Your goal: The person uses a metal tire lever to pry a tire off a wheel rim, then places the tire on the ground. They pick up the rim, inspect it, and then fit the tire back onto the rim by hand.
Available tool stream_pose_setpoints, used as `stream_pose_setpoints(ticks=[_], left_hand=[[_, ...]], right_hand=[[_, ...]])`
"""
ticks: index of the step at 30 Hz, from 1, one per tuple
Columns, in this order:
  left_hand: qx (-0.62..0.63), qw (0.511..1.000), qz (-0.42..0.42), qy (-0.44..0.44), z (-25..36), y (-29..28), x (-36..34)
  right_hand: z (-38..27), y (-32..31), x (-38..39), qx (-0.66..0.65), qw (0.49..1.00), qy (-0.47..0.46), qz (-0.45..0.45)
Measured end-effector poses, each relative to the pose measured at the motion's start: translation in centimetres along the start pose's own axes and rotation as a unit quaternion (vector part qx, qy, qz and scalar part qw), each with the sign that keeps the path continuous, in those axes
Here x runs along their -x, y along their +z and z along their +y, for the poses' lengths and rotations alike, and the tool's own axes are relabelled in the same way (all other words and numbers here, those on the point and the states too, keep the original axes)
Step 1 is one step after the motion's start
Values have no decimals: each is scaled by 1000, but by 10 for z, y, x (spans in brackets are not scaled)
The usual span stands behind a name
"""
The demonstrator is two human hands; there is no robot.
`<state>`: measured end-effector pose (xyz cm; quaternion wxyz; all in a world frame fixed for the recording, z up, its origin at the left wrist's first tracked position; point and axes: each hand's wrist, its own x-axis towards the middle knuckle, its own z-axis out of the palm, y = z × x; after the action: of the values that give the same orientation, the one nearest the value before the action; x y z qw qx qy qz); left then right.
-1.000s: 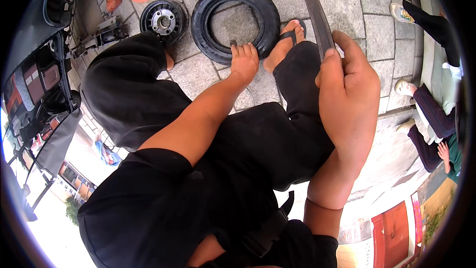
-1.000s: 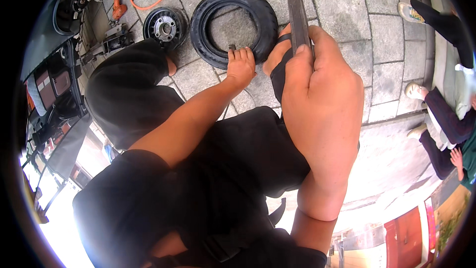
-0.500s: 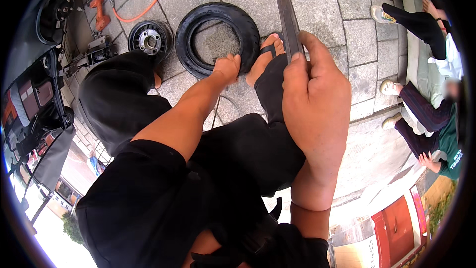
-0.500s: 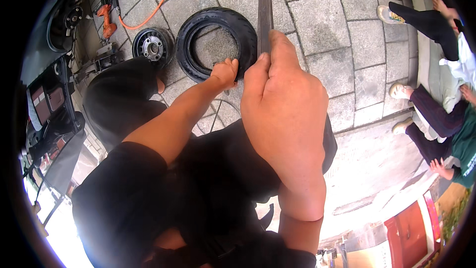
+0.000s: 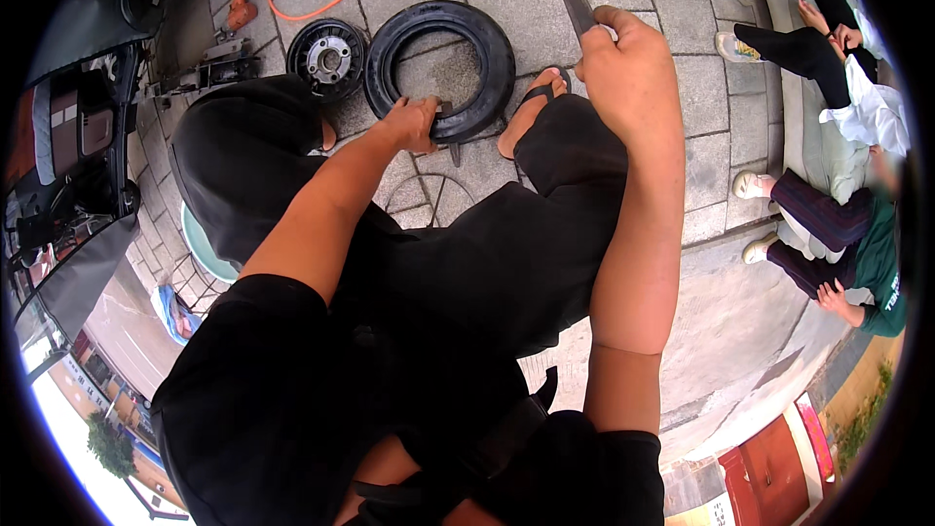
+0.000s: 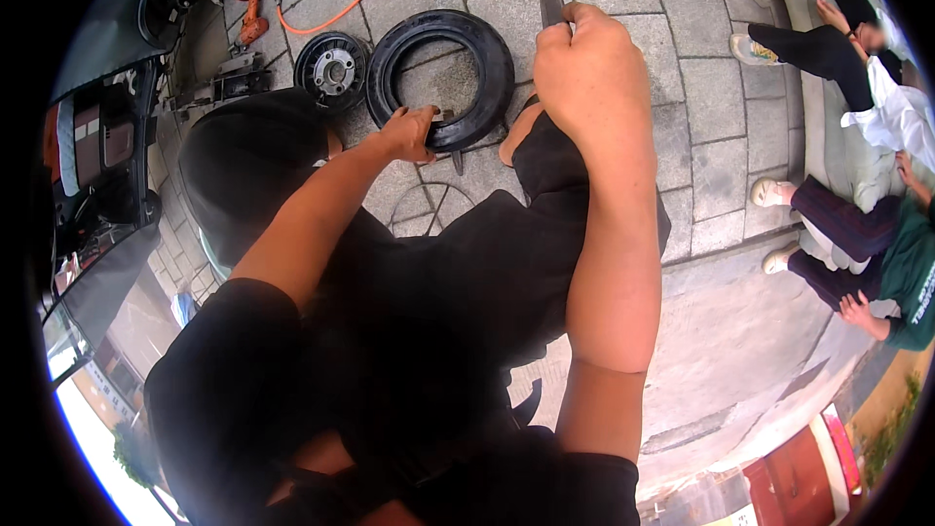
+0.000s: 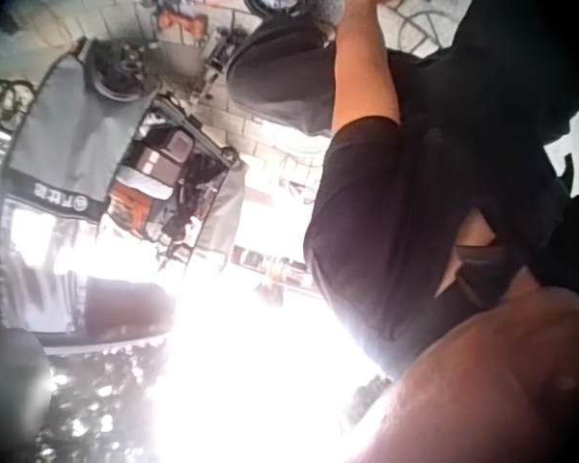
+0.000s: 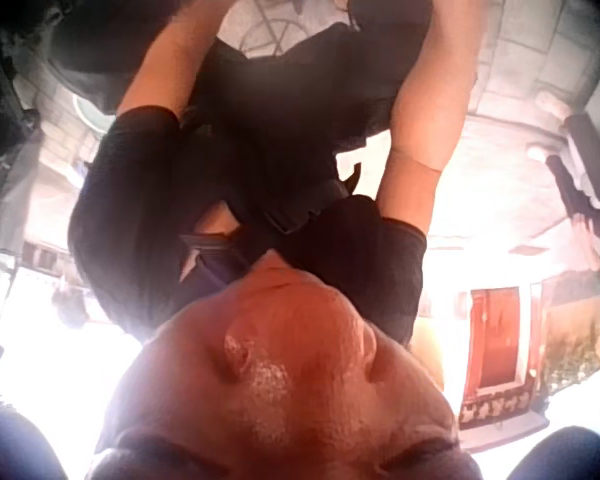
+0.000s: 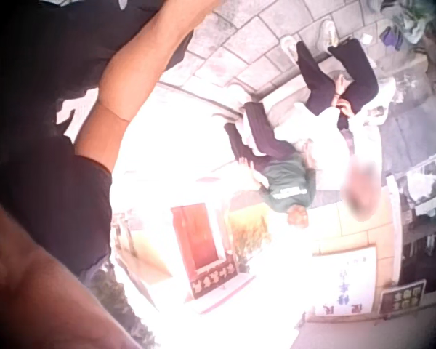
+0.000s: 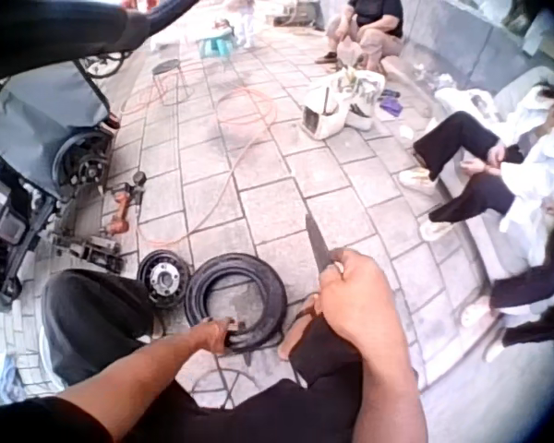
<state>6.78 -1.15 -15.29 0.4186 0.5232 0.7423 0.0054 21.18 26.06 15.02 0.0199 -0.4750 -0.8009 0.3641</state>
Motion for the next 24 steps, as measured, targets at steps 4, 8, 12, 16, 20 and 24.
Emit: stream_pose_setpoints(ticks=[4, 8, 12, 16, 20, 24], left_hand=[[60, 994, -67, -54, -15, -24, 12], [72, 997, 5, -3, -16, -37, 30], [-4, 996, 60, 65, 7, -73, 59], [-61, 991, 77, 95, 4, -86, 76], [-135, 985, 58, 91, -8, -91, 113], [-233, 964, 60, 112, -15, -107, 144]], right_hand=[[5, 12, -1, 32, 999, -27, 14], [-10, 15, 2, 26, 998, 19, -55], [5, 48, -9, 50, 997, 3, -53], [31, 92, -16, 118, 991, 26, -48], [46, 133, -10, 145, 987, 52, -55], [99, 206, -1, 216, 969, 78, -92]])
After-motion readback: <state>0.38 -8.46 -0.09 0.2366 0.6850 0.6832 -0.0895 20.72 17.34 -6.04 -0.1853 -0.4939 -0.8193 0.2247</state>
